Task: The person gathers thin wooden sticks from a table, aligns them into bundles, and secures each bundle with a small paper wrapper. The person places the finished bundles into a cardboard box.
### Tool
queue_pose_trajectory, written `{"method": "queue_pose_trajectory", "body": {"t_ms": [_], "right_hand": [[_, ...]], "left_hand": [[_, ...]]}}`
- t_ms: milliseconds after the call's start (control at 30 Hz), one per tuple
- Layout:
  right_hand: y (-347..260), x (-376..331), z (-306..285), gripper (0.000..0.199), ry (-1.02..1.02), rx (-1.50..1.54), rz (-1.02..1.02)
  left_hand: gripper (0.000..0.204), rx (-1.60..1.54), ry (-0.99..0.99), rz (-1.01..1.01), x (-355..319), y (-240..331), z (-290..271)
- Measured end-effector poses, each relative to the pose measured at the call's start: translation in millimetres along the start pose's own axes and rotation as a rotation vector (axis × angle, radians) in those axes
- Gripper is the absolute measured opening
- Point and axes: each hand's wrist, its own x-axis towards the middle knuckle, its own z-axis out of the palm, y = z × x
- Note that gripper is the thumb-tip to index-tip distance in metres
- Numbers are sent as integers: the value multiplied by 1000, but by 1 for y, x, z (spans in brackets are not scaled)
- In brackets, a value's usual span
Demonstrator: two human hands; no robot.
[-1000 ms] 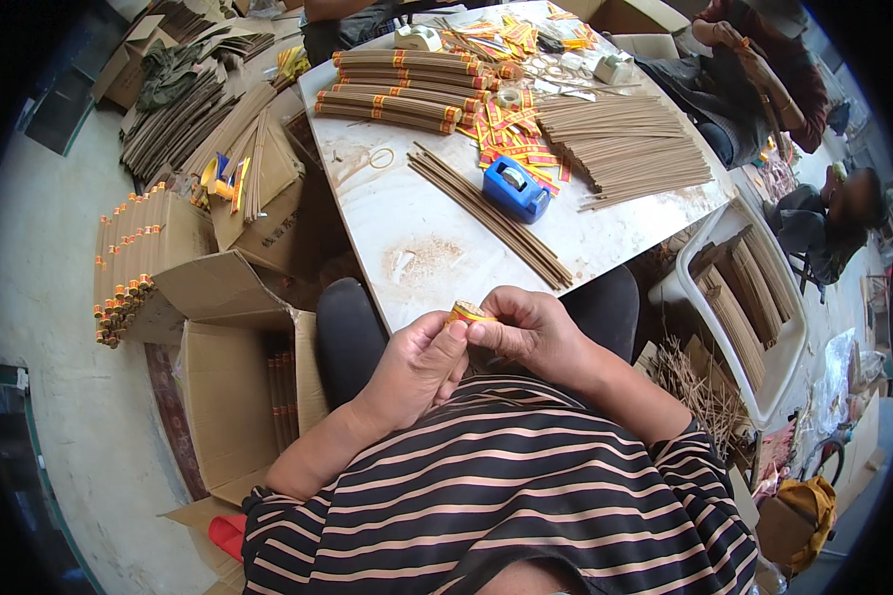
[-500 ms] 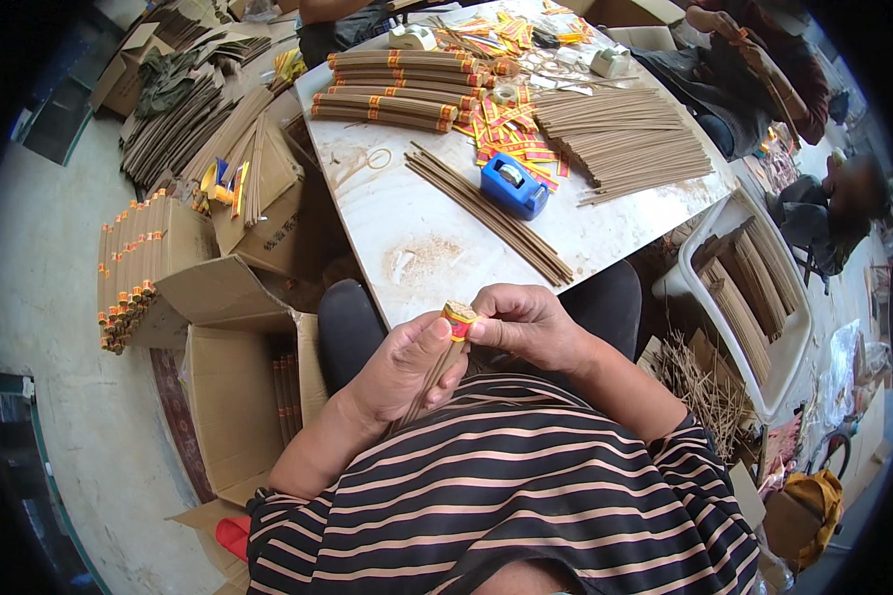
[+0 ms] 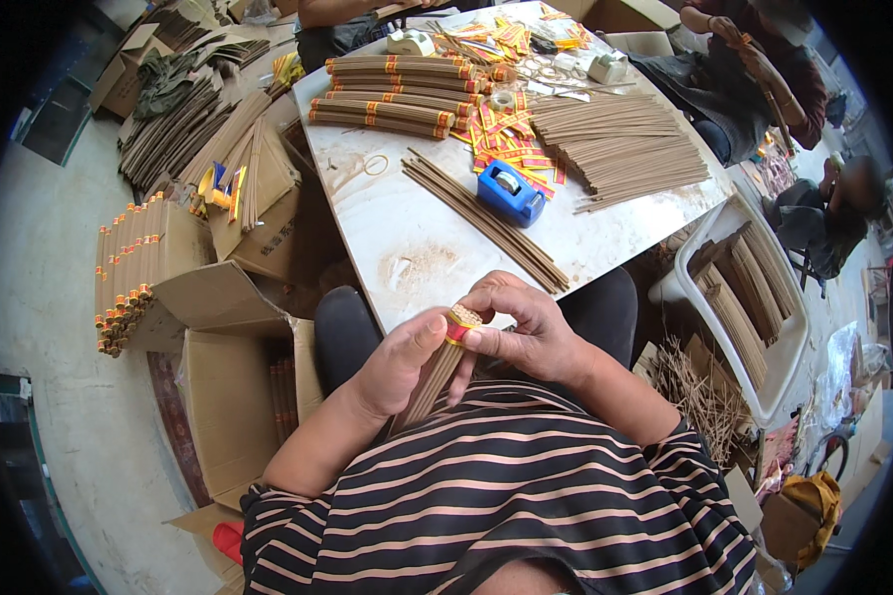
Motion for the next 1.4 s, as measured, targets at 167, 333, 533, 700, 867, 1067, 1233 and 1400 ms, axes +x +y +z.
{"method": "queue_pose_trajectory", "body": {"t_ms": [167,333,533,700,867,1067,1233,1400], "right_hand": [[0,0,-2,27,13,-106,-9],[1,0,-2,26,36,-153,-108],[10,6,-11,31,42,-179,-254],[16,7,-15,35,9,-122,-229],[35,25,-45,29,53,266,203],[98,80,-119,27,266,-508,624],[118,104,-140,29,13,-544,953],[120,101,-136,16,236,-170,966]], "left_hand": [[43,422,68,146,-3,1,2],[46,367,45,12,-5,9,4],[39,68,-55,-102,0,9,2],[38,61,-60,-114,6,8,3],[37,86,70,-74,6,10,2],[36,-50,156,-92,14,9,-5],[36,-60,197,-106,13,10,-7],[35,-56,201,-88,11,7,-12]]}}
